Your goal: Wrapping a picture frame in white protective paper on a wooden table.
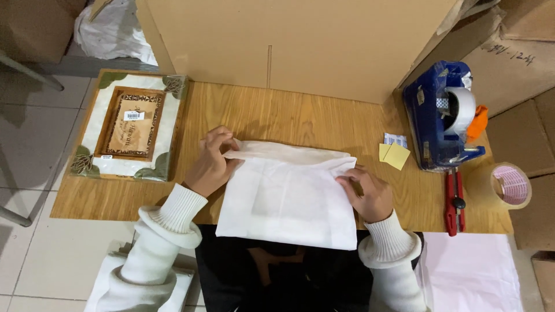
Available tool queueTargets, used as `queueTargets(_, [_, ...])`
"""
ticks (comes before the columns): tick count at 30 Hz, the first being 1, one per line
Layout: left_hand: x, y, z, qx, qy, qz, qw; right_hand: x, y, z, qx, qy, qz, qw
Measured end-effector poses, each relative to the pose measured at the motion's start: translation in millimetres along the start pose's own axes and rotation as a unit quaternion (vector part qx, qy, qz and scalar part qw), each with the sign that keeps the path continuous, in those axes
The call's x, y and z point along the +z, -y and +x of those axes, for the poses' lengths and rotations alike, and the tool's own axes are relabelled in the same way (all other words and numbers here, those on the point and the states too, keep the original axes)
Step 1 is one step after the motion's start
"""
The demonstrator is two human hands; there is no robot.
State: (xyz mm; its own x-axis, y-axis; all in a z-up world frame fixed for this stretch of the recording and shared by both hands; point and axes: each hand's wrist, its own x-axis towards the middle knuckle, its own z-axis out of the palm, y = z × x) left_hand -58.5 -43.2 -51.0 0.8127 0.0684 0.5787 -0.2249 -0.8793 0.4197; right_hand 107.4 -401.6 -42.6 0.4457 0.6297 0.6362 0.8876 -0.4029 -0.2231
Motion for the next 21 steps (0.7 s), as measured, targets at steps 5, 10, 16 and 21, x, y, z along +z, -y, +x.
queueTargets(5, [-3.3,-6.6,0.4,-0.012,-0.013,0.01,1.0,8.3,-7.4,-9.9,0.004,-0.019,0.002,1.0])
queueTargets(10, [2.2,-9.0,-3.3,0.006,-0.049,0.079,0.996,18.4,-15.2,-23.2,0.038,-0.047,-0.003,0.998])
queueTargets(16, [8.0,-7.1,-11.6,0.037,-0.048,0.14,0.988,8.2,-8.5,-15.8,0.031,0.003,0.019,0.999])
queueTargets(21, [-8.4,-35.6,-11.3,0.103,-0.051,0.204,0.972,3.9,-5.2,-6.9,-0.04,-0.009,0.024,0.999])
